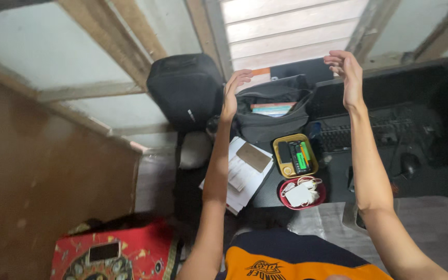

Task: The person packs several books into a black backpack. They pick up each book from a red stool, place it into the backpack, and repeat the process for multiple books.

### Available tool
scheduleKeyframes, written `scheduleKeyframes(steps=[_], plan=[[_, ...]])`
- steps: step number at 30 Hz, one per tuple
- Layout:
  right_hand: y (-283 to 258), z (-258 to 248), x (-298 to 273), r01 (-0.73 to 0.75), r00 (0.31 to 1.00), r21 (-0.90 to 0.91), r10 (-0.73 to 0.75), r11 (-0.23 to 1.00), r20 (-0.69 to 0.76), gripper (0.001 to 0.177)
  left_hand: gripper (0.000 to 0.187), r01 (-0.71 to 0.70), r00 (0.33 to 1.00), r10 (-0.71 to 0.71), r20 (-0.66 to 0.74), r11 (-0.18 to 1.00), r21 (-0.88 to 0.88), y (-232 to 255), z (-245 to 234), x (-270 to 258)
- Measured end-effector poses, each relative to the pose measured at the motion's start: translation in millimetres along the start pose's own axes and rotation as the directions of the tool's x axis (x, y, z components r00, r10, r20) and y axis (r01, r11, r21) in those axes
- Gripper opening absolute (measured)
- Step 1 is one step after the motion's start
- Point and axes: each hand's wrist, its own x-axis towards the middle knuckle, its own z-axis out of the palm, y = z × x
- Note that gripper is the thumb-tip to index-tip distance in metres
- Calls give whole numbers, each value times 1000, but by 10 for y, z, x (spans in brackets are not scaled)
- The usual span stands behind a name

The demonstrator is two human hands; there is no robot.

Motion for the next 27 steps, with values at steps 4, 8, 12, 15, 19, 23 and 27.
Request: scheduleKeyframes(steps=[4, 8, 12, 15, 19, 23, 27], plan=[[-12, 315, 9, 10, 997, 16, -11, 1000, 79, 51, 42, -54, 997, 57, -55, 997, 53, 211, -234, -238], [12, 796, 52, 18, 984, 39, -24, 999, 178, 53, 44, -11, 987, 28, -155, 994, 110, 627, -542, -562], [57, 1407, 98, 30, 950, 99, -60, 995, 307, 57, 44, -6, 964, 54, -259, 983, 184, 996, -994, -1057], [18, 2014, 57, 8, 916, 162, -72, 987, 394, 57, 44, -27, 931, 105, -349, 975, 220, 1160, -1434, -1518], [-70, 2953, -69, -26, 848, 245, -108, 969, 519, 57, 41, -100, 865, 216, -453, 959, 266, 1345, -2082, -2253], [-182, 3943, -363, -84, 759, 354, -170, 932, 628, 57, 40, -7, 773, 261, -578, 915, 404, 1708, -2602, -3158], [-343, 4987, -774, -203, 634, 450, -233, 870, 738, 53, 41, 41, 651, 327, -685, 886, 463, 2128, -2986, -4107]])
